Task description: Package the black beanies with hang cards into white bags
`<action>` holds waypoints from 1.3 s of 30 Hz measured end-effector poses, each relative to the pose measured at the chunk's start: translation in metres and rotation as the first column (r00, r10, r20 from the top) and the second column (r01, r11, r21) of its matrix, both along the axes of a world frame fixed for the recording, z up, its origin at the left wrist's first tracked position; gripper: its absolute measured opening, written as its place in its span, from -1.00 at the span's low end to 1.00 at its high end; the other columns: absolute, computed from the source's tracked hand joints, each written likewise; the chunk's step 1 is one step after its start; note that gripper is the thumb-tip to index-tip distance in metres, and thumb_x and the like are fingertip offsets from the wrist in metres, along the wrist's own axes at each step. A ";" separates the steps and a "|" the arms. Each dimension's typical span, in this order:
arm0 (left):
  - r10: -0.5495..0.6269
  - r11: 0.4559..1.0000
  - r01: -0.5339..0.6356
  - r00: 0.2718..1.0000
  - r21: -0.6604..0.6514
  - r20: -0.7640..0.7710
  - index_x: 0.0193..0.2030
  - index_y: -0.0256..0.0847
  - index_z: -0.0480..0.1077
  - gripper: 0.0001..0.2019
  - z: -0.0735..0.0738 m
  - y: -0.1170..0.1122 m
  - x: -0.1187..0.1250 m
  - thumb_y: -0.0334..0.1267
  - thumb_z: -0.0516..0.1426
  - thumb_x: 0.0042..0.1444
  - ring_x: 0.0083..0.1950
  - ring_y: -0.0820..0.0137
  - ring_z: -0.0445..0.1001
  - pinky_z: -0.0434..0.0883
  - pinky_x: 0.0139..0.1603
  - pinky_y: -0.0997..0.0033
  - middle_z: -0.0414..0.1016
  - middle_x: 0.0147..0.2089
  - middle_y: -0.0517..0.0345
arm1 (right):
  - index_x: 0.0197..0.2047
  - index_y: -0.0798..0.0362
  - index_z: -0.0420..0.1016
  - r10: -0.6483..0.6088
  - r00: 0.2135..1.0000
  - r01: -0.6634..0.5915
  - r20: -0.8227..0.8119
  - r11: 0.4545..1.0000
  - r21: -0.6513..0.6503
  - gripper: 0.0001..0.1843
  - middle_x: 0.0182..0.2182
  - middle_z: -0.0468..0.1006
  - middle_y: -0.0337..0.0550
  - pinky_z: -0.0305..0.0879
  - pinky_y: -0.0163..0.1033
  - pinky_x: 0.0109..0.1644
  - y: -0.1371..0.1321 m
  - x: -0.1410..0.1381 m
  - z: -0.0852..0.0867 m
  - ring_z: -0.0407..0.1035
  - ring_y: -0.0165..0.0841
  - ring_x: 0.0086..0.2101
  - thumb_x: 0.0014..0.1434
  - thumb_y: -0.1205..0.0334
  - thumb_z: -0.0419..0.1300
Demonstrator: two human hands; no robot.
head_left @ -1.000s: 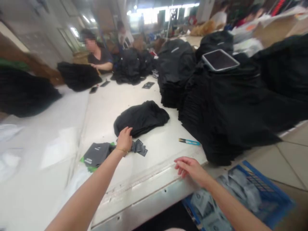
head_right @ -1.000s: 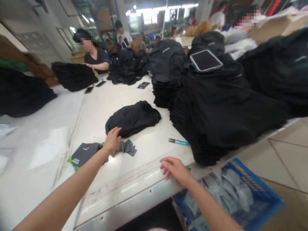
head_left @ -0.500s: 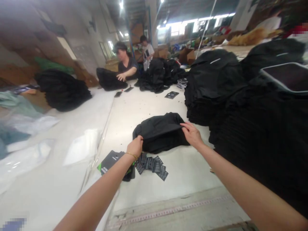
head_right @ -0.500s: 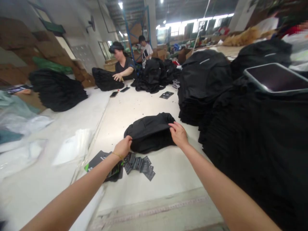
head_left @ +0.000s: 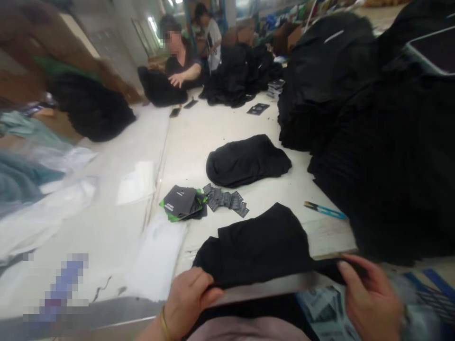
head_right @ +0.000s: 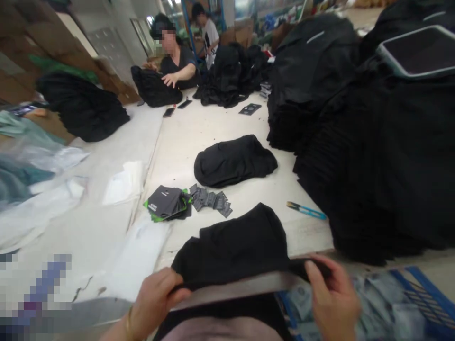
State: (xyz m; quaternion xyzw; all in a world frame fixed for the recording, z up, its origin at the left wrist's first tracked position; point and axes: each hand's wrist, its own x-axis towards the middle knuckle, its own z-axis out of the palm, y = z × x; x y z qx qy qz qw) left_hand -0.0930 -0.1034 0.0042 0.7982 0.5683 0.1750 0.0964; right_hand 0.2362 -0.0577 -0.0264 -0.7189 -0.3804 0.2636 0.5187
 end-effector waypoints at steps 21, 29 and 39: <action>0.741 0.629 -0.687 0.671 -0.364 0.014 -0.32 -0.15 0.28 -0.71 -0.060 -0.042 -0.020 -0.07 -0.15 0.21 -0.42 0.38 0.39 0.21 -0.39 0.46 0.39 -0.49 0.21 | 0.13 0.00 0.25 0.527 0.058 -0.749 0.848 0.585 -0.312 -0.55 0.14 0.28 -0.01 -0.04 0.14 0.15 0.050 -0.042 -0.066 0.09 -0.08 0.14 0.18 0.12 -0.02; 0.618 0.772 -0.584 0.782 -0.251 0.081 -0.14 -0.19 0.25 -0.78 -0.049 -0.017 -0.026 -0.14 -0.05 0.17 -0.32 0.36 0.41 0.29 -0.26 0.41 0.40 -0.38 0.16 | 0.13 0.14 0.23 0.488 0.154 -0.827 0.859 0.539 -0.159 -0.50 0.12 0.30 0.10 -0.10 0.20 0.18 0.034 -0.063 -0.057 0.06 -0.08 0.16 0.16 0.11 0.02; -0.112 0.859 0.242 0.949 -0.451 0.295 -0.13 -0.13 0.38 -0.74 -0.042 0.093 0.040 -0.21 -0.08 0.17 -0.18 0.36 0.41 0.28 -0.09 0.40 0.54 -0.29 0.21 | -0.10 -0.01 0.47 0.857 0.402 -0.915 0.322 0.388 0.111 -0.70 -0.13 0.54 -0.09 0.21 0.09 0.06 -0.052 -0.139 -0.061 0.37 -0.19 -0.07 0.12 0.37 0.03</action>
